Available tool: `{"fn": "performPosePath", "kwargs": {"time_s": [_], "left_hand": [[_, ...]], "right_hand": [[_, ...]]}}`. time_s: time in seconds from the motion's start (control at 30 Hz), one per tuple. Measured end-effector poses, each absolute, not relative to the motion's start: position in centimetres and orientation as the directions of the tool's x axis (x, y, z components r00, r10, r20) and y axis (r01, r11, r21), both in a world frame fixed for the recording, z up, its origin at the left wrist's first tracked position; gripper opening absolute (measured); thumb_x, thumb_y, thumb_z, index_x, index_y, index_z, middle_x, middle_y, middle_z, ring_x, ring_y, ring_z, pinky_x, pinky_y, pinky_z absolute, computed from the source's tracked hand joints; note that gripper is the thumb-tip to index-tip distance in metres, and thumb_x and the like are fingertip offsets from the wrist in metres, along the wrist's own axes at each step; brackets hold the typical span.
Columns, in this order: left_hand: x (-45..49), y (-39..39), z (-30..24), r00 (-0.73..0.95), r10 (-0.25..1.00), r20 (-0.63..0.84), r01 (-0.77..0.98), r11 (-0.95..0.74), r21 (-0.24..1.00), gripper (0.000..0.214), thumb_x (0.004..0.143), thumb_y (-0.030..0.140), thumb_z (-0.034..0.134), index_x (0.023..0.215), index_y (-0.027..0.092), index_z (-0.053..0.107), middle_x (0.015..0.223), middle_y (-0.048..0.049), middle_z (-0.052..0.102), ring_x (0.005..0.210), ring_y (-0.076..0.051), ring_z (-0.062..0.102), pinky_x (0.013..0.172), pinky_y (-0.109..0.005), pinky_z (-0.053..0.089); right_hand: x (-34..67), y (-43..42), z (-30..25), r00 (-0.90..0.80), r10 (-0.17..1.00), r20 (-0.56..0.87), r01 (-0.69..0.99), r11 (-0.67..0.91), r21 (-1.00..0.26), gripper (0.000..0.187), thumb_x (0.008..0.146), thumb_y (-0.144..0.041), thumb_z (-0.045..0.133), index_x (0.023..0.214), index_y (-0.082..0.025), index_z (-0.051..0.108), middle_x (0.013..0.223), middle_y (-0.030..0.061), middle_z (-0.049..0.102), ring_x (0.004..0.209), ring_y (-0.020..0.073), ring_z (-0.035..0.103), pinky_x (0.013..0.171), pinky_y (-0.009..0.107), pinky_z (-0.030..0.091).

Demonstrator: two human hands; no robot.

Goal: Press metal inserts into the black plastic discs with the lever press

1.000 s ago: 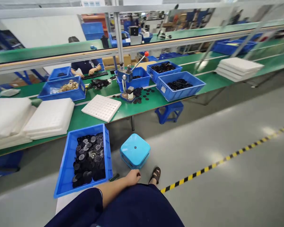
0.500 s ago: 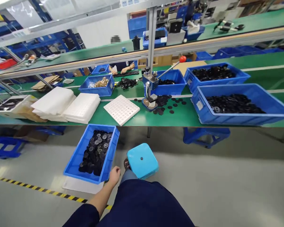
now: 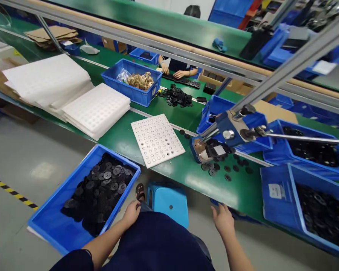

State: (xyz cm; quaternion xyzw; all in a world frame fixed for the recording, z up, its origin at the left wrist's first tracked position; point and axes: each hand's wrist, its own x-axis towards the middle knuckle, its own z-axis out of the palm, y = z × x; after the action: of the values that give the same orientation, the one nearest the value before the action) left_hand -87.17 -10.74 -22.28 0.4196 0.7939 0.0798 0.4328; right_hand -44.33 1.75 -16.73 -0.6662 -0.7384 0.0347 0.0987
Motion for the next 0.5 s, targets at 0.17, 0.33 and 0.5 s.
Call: {"fn": "performPosePath", "kwargs": {"time_s": [0.17, 0.33, 0.5], "left_hand": [[-85.0, -3.7, -23.2, -0.226, 0.714, -0.663, 0.58, 0.645, 0.497, 0.015, 0.085, 0.009, 0.058, 0.096, 0.016, 0.066, 0.109, -0.0106, 0.071, 0.108, -0.022, 0.065, 0.097, -0.031, 0.044], [-78.9, -0.1, -26.5, -0.305, 0.665, -0.681, 0.499, 0.721, 0.481, 0.015, 0.084, 0.012, 0.06, 0.098, 0.015, 0.067, 0.112, -0.0132, 0.071, 0.113, -0.026, 0.063, 0.101, -0.035, 0.043], [-75.2, 3.3, -27.7, -0.364, 0.677, -0.64, 0.456, 0.728, 0.511, 0.022, 0.085, 0.02, 0.061, 0.104, 0.016, 0.07, 0.116, -0.0138, 0.071, 0.12, -0.031, 0.06, 0.105, -0.04, 0.042]], "right_hand": [[-51.5, 8.1, -20.0, -0.412, 0.911, 0.037, 0.877, 0.407, -0.255, 0.047, 0.096, -0.05, 0.039, 0.101, -0.015, 0.069, 0.093, 0.0137, 0.068, 0.088, 0.0261, 0.065, 0.08, 0.04, 0.055], [-58.3, 15.6, -24.2, -0.737, 0.675, 0.043, 0.62, 0.7, -0.356, 0.041, 0.099, -0.044, 0.043, 0.122, -0.015, 0.062, 0.102, 0.0125, 0.067, 0.096, 0.023, 0.064, 0.088, 0.036, 0.054], [-60.8, 19.2, -23.6, -0.872, 0.464, 0.155, 0.37, 0.834, -0.41, 0.037, 0.101, -0.038, 0.039, 0.122, -0.018, 0.062, 0.09, 0.0101, 0.065, 0.088, 0.023, 0.063, 0.083, 0.036, 0.052]]}}
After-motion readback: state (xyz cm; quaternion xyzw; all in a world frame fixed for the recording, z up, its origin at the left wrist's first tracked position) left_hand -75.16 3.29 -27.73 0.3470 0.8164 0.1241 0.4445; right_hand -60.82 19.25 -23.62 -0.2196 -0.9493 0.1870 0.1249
